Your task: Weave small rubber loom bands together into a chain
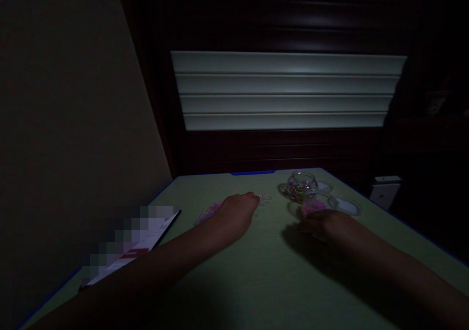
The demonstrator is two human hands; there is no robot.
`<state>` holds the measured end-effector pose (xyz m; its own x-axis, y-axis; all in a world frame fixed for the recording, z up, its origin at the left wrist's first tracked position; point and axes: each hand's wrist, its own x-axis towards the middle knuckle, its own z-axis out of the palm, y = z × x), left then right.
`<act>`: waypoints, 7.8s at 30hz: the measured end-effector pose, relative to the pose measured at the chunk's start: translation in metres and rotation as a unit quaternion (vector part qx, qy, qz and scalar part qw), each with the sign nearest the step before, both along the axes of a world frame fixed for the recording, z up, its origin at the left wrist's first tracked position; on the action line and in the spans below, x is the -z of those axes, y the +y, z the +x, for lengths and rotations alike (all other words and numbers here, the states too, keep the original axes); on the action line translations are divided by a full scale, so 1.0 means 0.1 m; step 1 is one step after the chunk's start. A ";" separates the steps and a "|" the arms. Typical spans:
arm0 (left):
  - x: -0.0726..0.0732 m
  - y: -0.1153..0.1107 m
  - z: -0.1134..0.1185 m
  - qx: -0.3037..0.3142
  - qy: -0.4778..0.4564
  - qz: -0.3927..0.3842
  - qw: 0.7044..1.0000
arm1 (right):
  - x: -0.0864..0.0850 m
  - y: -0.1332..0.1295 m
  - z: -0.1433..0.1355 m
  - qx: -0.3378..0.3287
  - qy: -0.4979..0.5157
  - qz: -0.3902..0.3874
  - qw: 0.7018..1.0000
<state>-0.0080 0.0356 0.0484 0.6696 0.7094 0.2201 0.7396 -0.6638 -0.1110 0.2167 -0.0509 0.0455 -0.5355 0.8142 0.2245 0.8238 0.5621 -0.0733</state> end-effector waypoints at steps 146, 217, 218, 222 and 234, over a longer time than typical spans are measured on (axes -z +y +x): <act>0.29 -0.10 0.13 0.053 -0.166 -0.062 0.983 | 0.04 0.05 0.03 0.033 0.035 0.112 0.993; 0.36 -0.11 0.17 0.017 -0.116 -0.045 0.992 | 0.00 0.01 -0.01 0.032 0.035 0.098 0.994; 0.36 -0.14 0.19 0.028 -0.138 -0.057 0.988 | 0.00 0.01 0.00 0.032 0.037 0.102 0.994; 0.38 -0.26 0.28 0.065 -0.233 -0.110 0.964 | 0.01 0.02 0.01 0.038 0.045 0.117 0.991; 0.51 -0.27 0.31 0.055 -0.291 -0.155 0.943 | 0.03 0.01 0.03 0.035 0.067 0.150 0.986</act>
